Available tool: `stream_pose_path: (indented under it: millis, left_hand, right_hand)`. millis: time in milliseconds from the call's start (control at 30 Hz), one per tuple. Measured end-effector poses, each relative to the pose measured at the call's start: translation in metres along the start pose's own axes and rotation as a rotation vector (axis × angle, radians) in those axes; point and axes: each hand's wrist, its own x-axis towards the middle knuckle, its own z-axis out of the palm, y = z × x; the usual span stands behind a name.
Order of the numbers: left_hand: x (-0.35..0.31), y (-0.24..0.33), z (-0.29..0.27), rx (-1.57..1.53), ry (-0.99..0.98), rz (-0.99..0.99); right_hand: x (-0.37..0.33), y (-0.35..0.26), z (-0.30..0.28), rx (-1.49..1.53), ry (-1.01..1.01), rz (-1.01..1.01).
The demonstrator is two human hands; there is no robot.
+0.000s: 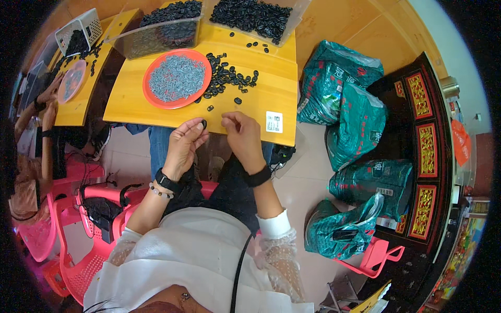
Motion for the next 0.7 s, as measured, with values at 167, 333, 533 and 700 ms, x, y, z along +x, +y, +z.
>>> stream_pose_path:
  millis: [167,333,533,700]
  left_hand:
    - [-0.006,-0.002,0.013,0.012,-0.082,-0.044]
    - [-0.010,0.001,0.019,0.026,-0.136,-0.069]
    - [-0.002,-0.005,0.007,0.224,-0.039,0.123]
    - [0.009,-0.002,-0.012,0.822,0.117,0.508]
  right_hand:
    - [-0.021,-0.014,-0.006,0.261,-0.112,0.044]
    - [-0.024,-0.012,-0.010,0.512,-0.142,0.147]
    - [0.003,-0.010,0.004,-0.283,0.080,-0.147]
    - [0.029,-0.006,0.050,-0.544,0.147,-0.063]
